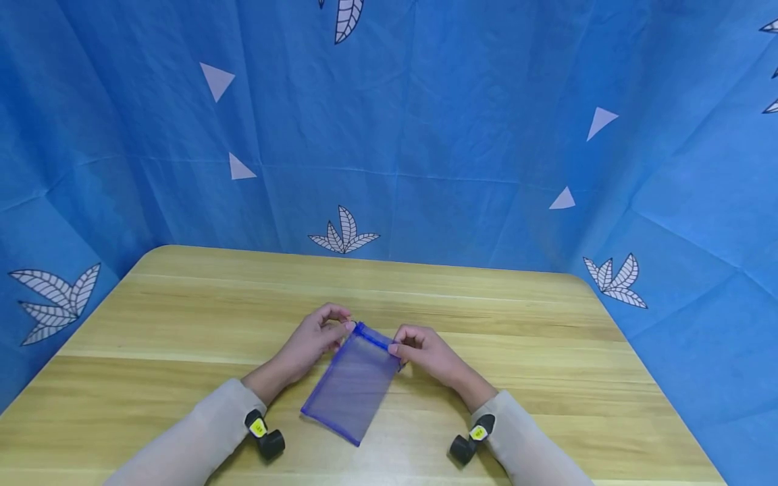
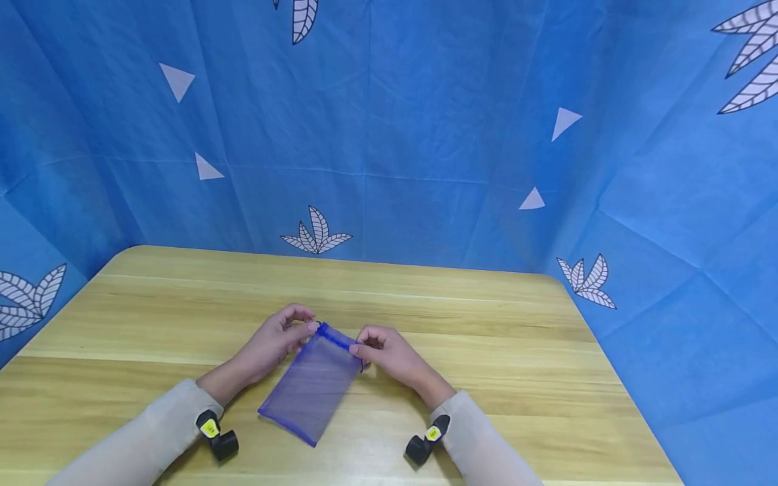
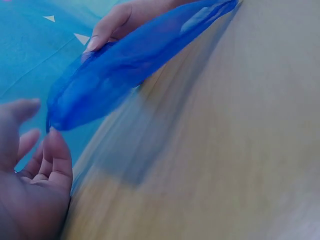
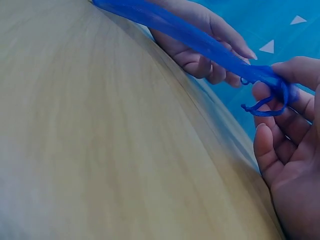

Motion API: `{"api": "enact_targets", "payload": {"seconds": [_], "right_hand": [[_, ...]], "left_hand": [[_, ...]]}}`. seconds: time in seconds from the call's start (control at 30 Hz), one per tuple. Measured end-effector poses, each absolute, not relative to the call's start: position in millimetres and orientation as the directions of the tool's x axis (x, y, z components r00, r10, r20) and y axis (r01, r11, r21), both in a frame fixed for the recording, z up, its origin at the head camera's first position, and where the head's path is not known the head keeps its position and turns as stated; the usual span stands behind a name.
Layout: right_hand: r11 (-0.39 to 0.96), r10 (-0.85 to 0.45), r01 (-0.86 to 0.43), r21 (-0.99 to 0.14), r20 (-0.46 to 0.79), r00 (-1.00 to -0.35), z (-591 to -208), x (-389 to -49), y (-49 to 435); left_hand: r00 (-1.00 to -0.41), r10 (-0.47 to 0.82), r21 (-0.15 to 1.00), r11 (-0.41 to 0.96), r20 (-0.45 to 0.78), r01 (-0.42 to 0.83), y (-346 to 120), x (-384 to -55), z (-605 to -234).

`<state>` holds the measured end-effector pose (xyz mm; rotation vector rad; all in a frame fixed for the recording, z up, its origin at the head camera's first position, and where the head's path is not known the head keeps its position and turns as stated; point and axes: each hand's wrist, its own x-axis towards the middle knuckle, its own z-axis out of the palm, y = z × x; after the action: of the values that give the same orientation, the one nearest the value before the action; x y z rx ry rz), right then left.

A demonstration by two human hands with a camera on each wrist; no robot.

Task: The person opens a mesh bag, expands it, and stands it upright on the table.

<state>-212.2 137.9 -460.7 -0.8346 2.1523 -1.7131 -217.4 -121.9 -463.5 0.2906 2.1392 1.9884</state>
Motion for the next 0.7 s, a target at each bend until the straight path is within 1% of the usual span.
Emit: {"api": "enact_targets", "payload": {"seconds": [0.13,0.27,0.47,0.53,0.7], "right_hand": [[0.159,-0.609,-0.286,-0.945,0.134,-0.782,-460.8,-211.9,137.2],[0.197,-0.634,-0.308,-0.931,0.119,-0.764,-460.1,-210.9,136.6],[0.201,-0.666,-0.328,-0.923,0.116,-0.737,-440.8,-200.9,133.7],[0.197,-0.669,-0.332,-0.922,0.122,-0.734,-435.0,-197.7,133.0],[0.202,-0.66,-0.339,-0.919,0.128,-0.74,-433.4,-197.1,132.6]], "left_hand": [[-0.942,0.335,0.988,0.135,0.025,0.074,-122.6,-217.0,-465.4],[-0.914,0.401,0.957,0.235,0.066,0.172,-123.1,-215.8,-467.0],[-0.858,0.509,0.892,0.353,0.07,0.282,-122.6,-213.2,-466.3],[-0.841,0.537,0.879,0.366,0.069,0.306,-122.4,-212.7,-466.0],[-0.816,0.574,0.881,0.346,0.073,0.323,-121.9,-212.0,-466.5]]}}
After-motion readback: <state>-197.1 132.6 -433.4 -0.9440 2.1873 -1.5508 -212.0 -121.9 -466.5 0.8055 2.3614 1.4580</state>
